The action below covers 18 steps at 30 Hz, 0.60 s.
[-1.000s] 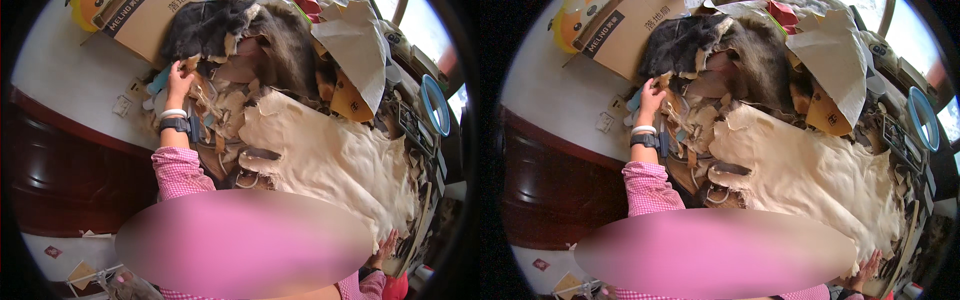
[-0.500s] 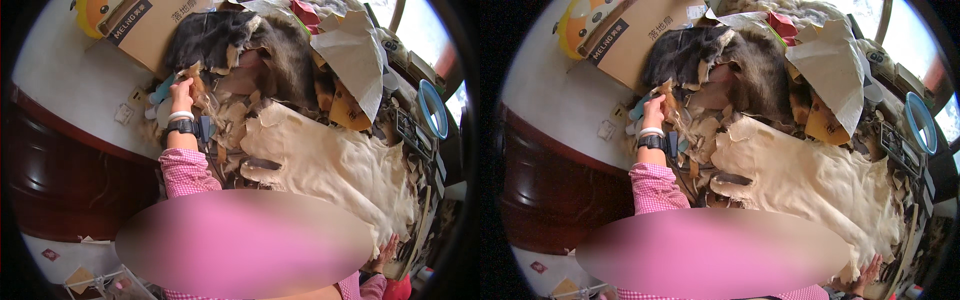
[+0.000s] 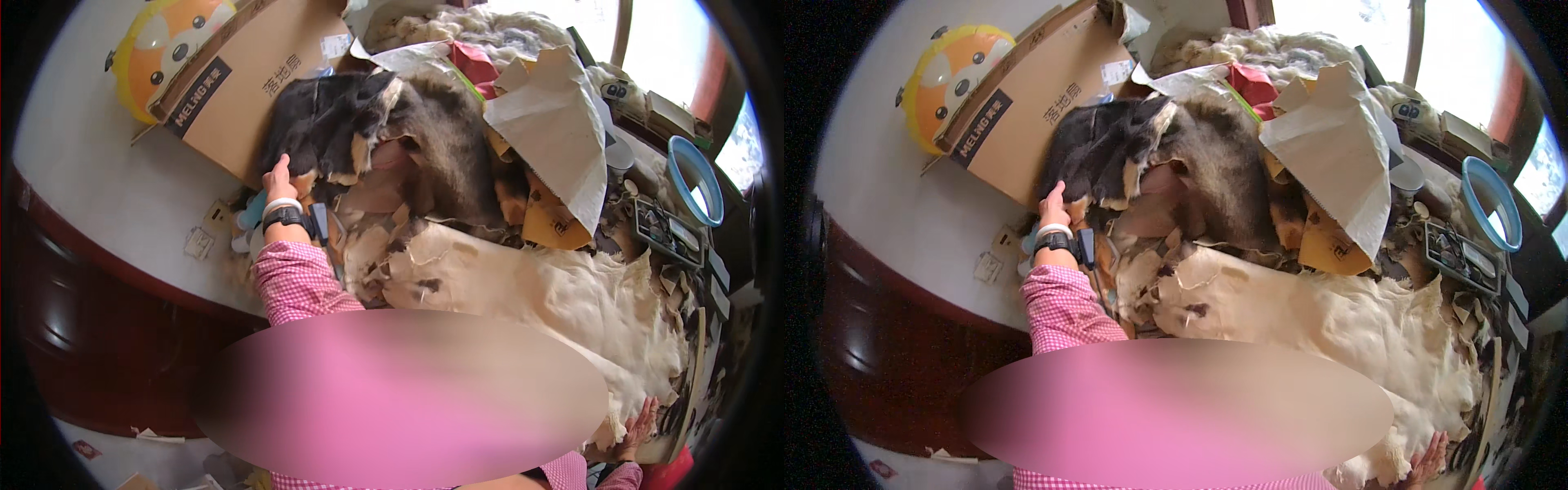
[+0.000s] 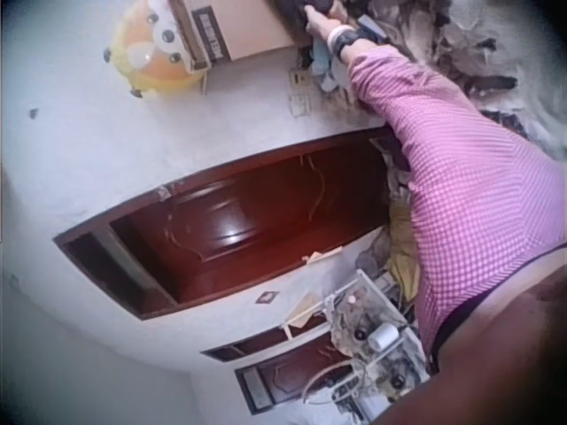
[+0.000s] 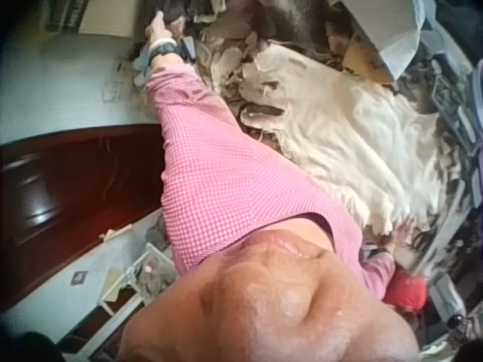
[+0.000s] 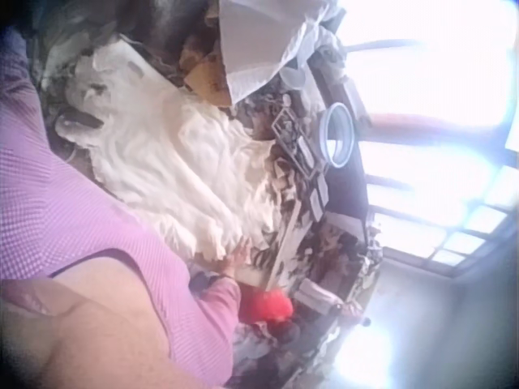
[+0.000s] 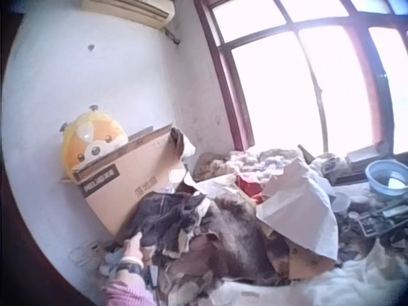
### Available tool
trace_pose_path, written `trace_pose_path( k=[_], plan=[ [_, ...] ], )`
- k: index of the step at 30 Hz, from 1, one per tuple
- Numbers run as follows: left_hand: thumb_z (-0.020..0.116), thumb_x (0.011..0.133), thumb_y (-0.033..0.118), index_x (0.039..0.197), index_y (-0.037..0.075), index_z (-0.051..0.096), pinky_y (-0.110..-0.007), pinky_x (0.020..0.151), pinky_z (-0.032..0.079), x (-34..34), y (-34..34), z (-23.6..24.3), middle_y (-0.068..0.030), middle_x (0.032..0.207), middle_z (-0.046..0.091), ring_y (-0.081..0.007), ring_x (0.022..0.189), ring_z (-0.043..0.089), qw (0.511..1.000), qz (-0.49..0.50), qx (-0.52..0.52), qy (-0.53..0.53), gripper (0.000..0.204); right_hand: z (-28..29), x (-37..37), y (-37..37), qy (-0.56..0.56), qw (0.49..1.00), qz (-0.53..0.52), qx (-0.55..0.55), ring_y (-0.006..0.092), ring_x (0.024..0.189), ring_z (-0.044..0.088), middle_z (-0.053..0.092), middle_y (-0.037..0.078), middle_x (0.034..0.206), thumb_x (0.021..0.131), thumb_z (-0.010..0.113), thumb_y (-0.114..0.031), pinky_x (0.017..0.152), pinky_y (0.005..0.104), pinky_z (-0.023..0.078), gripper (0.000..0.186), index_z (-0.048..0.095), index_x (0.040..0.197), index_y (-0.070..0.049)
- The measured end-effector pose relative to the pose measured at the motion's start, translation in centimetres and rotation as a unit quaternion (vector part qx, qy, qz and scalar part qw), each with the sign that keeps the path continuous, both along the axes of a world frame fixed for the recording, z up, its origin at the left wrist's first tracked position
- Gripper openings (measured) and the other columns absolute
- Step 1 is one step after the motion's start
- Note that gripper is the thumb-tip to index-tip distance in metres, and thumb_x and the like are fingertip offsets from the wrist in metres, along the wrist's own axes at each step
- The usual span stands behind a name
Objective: The recorder is sorting and preparing pieces of leather and fur for processing, including using a template and a cutting tool.
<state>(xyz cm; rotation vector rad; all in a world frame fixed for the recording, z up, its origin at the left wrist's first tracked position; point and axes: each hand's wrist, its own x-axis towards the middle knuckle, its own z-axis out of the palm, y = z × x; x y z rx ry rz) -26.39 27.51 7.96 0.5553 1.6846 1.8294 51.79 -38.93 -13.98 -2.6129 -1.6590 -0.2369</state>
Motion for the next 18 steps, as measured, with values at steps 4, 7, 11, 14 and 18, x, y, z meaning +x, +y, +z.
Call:
trace_pose_path(
  k=[4, 7, 11, 14, 18],
  plan=[
    [0.079, 0.071, 0.017, 0.115, -0.017, 0.053, -0.040, 0.092, 0.047, -1.1, 1.0, 0.6, -0.0224, 0.119, 0.058, -0.0304, 0.102, 0.061, 0.999, -0.025, 0.011, 0.024, 0.061, 0.2, -0.2, 0.0, 0.013, 1.000, -0.012, -0.013, 0.0358, 0.139, 0.024, 0.024, 0.017, 0.152, 0.092, 0.027, -0.058, 0.111, 0.0470, 0.019, 0.073, 0.028, 0.147, -0.009],
    [0.080, 0.068, 0.016, 0.113, -0.014, 0.056, -0.039, 0.088, 0.048, -1.1, 1.7, 0.6, -0.0214, 0.117, 0.060, -0.0299, 0.099, 0.061, 0.998, -0.054, -0.017, -0.028, 0.059, 0.1, -0.1, -0.1, -0.017, 1.000, -0.004, -0.009, 0.0396, 0.134, 0.032, 0.031, 0.021, 0.148, 0.091, 0.020, -0.067, 0.106, 0.0491, 0.026, 0.082, 0.031, 0.145, -0.005],
    [0.076, 0.066, 0.012, 0.112, -0.014, 0.057, -0.040, 0.087, 0.048, 0.9, 1.8, 1.5, -0.0197, 0.114, 0.062, -0.0290, 0.097, 0.061, 0.997, -0.034, -0.017, 0.067, 0.056, 0.4, -0.1, -0.1, -0.008, 1.000, -0.012, -0.025, 0.0403, 0.134, 0.032, 0.031, 0.021, 0.148, 0.091, 0.022, -0.066, 0.106, 0.0503, 0.027, 0.081, 0.031, 0.145, -0.006],
    [0.071, 0.065, 0.013, 0.107, -0.010, 0.062, -0.037, 0.083, 0.049, 3.2, 2.1, 3.2, -0.0166, 0.108, 0.065, -0.0269, 0.091, 0.063, 0.987, -0.051, 0.099, 0.112, 0.049, 0.5, -0.2, 0.0, -0.006, 0.999, -0.011, -0.044, 0.0357, 0.139, 0.023, 0.024, 0.017, 0.152, 0.093, 0.026, -0.057, 0.111, 0.0473, 0.019, 0.072, 0.026, 0.148, -0.010],
    [0.069, 0.068, 0.016, 0.106, -0.002, 0.065, -0.038, 0.079, 0.050, 7.5, 2.0, 5.2, -0.0187, 0.101, 0.068, -0.0298, 0.088, 0.066, 0.925, -0.086, 0.142, 0.343, 0.043, 2.3, -2.1, 1.6, 0.012, 0.999, -0.031, -0.034, 0.0360, 0.139, 0.024, 0.025, 0.017, 0.152, 0.093, 0.025, -0.057, 0.111, 0.0473, 0.019, 0.073, 0.026, 0.148, -0.010]
  ],
)
